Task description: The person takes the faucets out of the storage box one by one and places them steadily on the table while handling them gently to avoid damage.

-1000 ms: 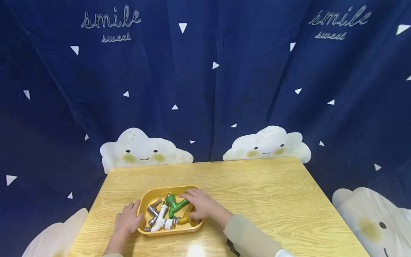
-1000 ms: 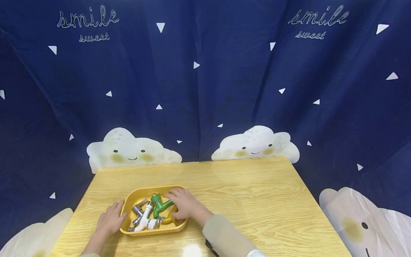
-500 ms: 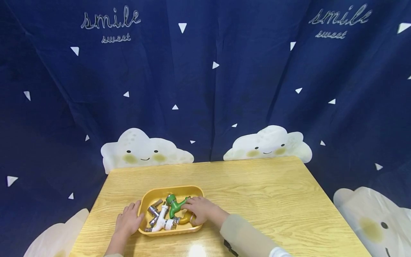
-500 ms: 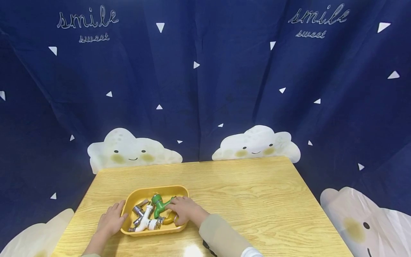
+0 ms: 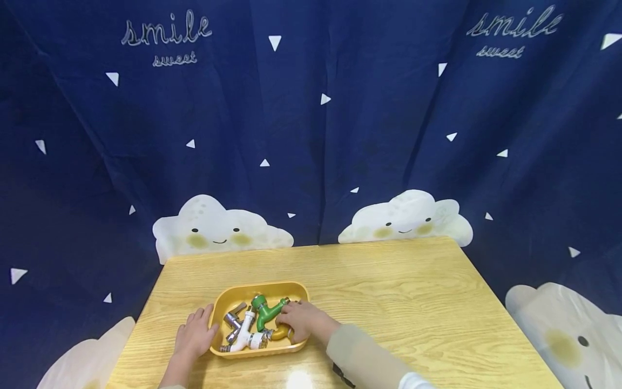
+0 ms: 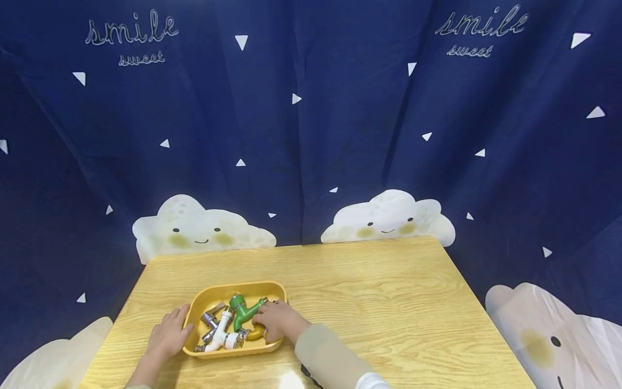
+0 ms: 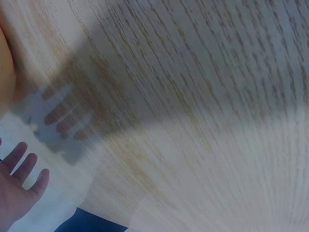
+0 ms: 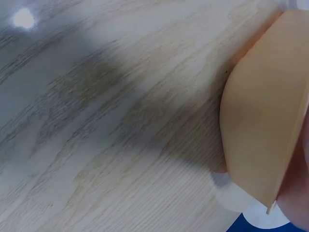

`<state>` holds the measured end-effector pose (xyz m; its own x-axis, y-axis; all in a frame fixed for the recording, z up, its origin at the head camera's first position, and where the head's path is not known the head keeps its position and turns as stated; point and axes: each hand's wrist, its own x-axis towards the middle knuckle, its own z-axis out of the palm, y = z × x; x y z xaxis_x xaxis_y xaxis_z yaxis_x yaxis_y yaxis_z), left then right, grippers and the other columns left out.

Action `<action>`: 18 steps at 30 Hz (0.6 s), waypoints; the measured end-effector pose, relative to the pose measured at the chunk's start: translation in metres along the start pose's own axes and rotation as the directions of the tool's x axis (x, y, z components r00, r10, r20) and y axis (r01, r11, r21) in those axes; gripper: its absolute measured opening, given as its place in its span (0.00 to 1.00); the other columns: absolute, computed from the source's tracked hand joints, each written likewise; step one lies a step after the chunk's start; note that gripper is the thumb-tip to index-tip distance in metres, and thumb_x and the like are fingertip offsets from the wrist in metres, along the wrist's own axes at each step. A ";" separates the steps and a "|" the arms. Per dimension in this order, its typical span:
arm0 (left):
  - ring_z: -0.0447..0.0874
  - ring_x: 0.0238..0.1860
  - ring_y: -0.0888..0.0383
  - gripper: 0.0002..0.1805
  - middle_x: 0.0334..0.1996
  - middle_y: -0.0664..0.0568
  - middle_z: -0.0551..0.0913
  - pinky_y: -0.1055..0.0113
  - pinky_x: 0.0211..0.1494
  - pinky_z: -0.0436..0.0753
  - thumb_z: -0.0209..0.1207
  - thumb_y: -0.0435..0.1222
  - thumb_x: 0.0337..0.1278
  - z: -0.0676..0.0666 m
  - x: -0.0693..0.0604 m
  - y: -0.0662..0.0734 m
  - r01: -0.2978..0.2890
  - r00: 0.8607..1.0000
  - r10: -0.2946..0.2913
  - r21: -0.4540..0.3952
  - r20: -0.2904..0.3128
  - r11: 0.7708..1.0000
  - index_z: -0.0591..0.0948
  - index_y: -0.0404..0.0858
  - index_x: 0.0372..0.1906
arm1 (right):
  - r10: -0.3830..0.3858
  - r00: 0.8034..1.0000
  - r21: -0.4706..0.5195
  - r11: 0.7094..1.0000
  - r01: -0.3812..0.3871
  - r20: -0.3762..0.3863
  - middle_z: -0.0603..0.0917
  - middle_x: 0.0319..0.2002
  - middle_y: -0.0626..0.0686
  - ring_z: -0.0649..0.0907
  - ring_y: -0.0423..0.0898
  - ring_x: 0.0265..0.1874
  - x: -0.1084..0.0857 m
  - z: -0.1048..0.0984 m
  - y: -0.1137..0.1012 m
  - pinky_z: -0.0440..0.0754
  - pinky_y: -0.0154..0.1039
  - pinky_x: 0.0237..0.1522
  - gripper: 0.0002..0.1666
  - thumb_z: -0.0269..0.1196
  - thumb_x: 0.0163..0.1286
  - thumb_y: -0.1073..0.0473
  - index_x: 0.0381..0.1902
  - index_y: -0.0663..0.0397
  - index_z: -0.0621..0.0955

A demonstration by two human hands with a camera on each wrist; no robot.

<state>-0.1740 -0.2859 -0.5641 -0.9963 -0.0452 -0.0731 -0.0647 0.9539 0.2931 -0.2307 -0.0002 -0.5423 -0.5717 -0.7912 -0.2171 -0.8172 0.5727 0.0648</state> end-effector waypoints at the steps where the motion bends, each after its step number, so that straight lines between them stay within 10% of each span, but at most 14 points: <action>1: 0.63 0.57 0.35 0.32 0.57 0.32 0.67 0.34 0.52 0.65 0.47 0.44 0.59 0.000 0.000 0.000 0.000 1.000 0.000 -0.001 -0.005 1.000 0.61 0.31 0.64 | 0.001 1.000 -0.002 1.000 -0.001 0.005 0.74 0.48 0.38 0.72 0.38 0.52 0.000 0.000 -0.001 0.71 0.40 0.56 0.30 0.68 0.48 0.44 0.51 0.28 0.74; 18: 0.63 0.57 0.34 0.32 0.57 0.32 0.67 0.33 0.53 0.63 0.47 0.44 0.59 0.000 -0.001 0.000 0.006 1.000 -0.006 -0.016 -0.018 1.000 0.61 0.31 0.65 | 0.087 0.995 0.043 0.995 -0.085 -0.043 0.73 0.39 0.40 0.72 0.39 0.45 0.009 0.009 -0.014 0.74 0.50 0.51 0.17 0.69 0.47 0.45 0.36 0.28 0.79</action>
<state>-0.1728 -0.2855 -0.5644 -0.9968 -0.0562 -0.0573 -0.0711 0.9488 0.3077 -0.2235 -0.0137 -0.5543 -0.6431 -0.7470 -0.1687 -0.7618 0.6466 0.0405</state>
